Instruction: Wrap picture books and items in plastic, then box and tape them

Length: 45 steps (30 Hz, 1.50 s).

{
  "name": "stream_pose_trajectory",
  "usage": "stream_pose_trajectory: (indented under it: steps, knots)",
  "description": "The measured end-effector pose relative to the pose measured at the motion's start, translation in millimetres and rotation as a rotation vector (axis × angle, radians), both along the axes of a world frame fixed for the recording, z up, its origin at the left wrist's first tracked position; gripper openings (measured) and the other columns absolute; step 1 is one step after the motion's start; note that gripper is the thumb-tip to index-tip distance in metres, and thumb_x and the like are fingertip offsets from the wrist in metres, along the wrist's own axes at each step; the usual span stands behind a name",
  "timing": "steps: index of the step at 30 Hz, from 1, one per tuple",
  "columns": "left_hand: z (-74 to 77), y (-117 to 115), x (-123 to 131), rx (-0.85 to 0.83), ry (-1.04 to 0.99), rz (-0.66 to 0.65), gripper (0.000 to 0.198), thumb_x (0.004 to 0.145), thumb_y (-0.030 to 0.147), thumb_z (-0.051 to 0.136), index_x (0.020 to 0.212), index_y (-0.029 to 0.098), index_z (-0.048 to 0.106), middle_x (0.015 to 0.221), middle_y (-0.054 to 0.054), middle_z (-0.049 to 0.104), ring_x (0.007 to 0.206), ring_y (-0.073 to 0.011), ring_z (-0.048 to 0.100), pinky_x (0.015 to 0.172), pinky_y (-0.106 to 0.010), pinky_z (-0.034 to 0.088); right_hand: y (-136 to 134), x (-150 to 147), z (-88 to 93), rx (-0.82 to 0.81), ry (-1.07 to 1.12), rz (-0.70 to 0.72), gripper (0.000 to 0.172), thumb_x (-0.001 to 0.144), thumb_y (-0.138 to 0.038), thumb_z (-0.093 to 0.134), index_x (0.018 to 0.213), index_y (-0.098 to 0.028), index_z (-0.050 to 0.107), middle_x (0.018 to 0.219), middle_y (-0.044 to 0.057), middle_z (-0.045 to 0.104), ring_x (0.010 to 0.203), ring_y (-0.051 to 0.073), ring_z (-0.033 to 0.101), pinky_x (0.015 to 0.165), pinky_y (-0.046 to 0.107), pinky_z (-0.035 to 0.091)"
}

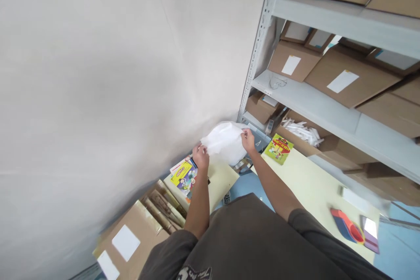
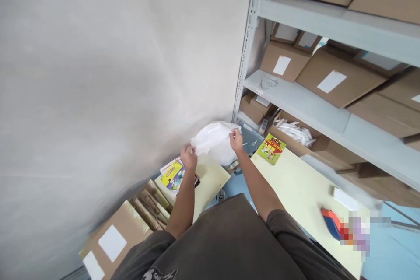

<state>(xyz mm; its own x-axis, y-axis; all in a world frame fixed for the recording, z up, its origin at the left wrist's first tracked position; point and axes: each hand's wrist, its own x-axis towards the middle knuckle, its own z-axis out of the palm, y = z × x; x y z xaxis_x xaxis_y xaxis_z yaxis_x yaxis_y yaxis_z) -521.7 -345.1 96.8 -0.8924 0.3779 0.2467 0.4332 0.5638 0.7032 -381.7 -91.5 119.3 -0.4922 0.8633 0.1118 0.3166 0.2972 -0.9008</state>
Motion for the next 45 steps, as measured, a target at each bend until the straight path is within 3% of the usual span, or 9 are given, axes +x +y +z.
stream_pose_trajectory:
  steps: [5, 11, 14, 18, 23, 26, 33, 39, 45]
  knots:
    - [8.3, 9, -3, -0.046, -0.097, 0.059, 0.031, 0.09, 0.007, 0.057, 0.111, 0.02, 0.076, 0.123, -0.017, 0.071, 0.122, -0.0339, 0.067, 0.112, -0.046, 0.048, 10, 13, 28.2, -0.027, 0.123, -0.037, 0.015, 0.088, -0.039, 0.052, 0.095, -0.027, 0.054, 0.083, -0.001, 0.063, 0.079, 0.021, 0.06, 0.079, 0.034, 0.052]
    - [37.1, 23, 2, -0.017, -0.208, -0.038, 0.094, 0.076, 0.01, 0.078, 0.163, 0.02, 0.043, 0.172, -0.021, 0.037, 0.153, -0.04, 0.047, 0.125, -0.051, 0.039, 21, 36, 64.1, 0.045, 0.162, -0.071, 0.014, 0.088, -0.041, 0.053, 0.092, -0.027, 0.049, 0.076, -0.004, 0.055, 0.07, 0.018, 0.051, 0.071, 0.03, 0.046]
    - [57.4, 52, 17, 0.19, -0.276, -0.173, 0.099, 0.066, 0.021, 0.095, 0.155, 0.018, 0.051, 0.168, -0.021, 0.045, 0.158, -0.0396, 0.039, 0.131, -0.052, 0.033, 24, 53, 77.8, 0.088, 0.143, -0.017, 0.014, 0.09, -0.041, 0.053, 0.091, -0.027, 0.049, 0.075, -0.005, 0.054, 0.067, 0.018, 0.05, 0.07, 0.03, 0.046]
    - [87.6, 105, 45, 0.63, -0.592, -0.295, 0.063, 0.069, 0.04, 0.096, 0.124, 0.02, 0.07, 0.128, -0.013, 0.076, 0.127, -0.0302, 0.069, 0.114, -0.047, 0.052, 29, 79, 86.5, 0.196, 0.102, 0.031, 0.013, 0.09, -0.039, 0.055, 0.092, -0.028, 0.05, 0.082, -0.001, 0.062, 0.074, 0.021, 0.058, 0.077, 0.033, 0.05]
    - [121.1, 149, 81, 0.935, -0.787, -0.305, 0.047, 0.071, 0.049, 0.095, 0.099, 0.017, 0.076, 0.1, -0.011, 0.08, 0.098, -0.0246, 0.079, 0.086, -0.033, 0.06, 48, 128, 81.3, 0.313, -0.015, -0.02, 0.008, 0.087, -0.031, 0.059, 0.09, -0.028, 0.053, 0.088, 0.003, 0.066, 0.083, 0.025, 0.063, 0.081, 0.035, 0.051]
    - [130.7, 171, 108, 1.036, -0.862, -0.273, 0.043, 0.072, 0.049, 0.093, 0.092, 0.016, 0.074, 0.093, -0.008, 0.079, 0.096, -0.0233, 0.079, 0.084, -0.031, 0.06, 63, 174, 71.1, 0.375, -0.098, -0.117, 0.009, 0.082, -0.022, 0.059, 0.089, -0.027, 0.055, 0.09, 0.005, 0.068, 0.084, 0.025, 0.063, 0.079, 0.034, 0.051]
    - [114.7, 232, 214, 0.865, -0.993, -0.483, 0.03, 0.087, 0.046, 0.073, 0.096, 0.019, 0.068, 0.099, -0.009, 0.078, 0.107, -0.025, 0.078, 0.096, -0.037, 0.061, 79, 335, 42.3, 0.447, -0.361, -0.466, 0.028, 0.081, -0.009, 0.055, 0.101, -0.022, 0.069, 0.097, 0.011, 0.068, 0.097, 0.03, 0.059, 0.088, 0.038, 0.048]
    - [83.4, 265, 313, 0.685, -1.085, -0.587, 0.032, 0.093, 0.048, 0.062, 0.108, 0.02, 0.067, 0.113, -0.011, 0.079, 0.12, -0.0243, 0.075, 0.098, -0.037, 0.061, 59, 492, 22.4, 0.434, -0.553, -0.735, 0.014, 0.092, -0.017, 0.056, 0.096, -0.022, 0.068, 0.102, 0.013, 0.068, 0.1, 0.032, 0.054, 0.089, 0.04, 0.041]
    - [64.2, 278, 358, 0.667, -1.164, -0.605, 0.025, 0.099, 0.043, 0.055, 0.108, 0.022, 0.065, 0.12, -0.011, 0.079, 0.13, -0.023, 0.07, 0.105, -0.038, 0.059, 38, 577, 2.9, 0.354, -0.656, -0.849, 0.013, 0.094, -0.021, 0.057, 0.1, -0.021, 0.068, 0.103, 0.013, 0.068, 0.097, 0.03, 0.056, 0.085, 0.038, 0.039]
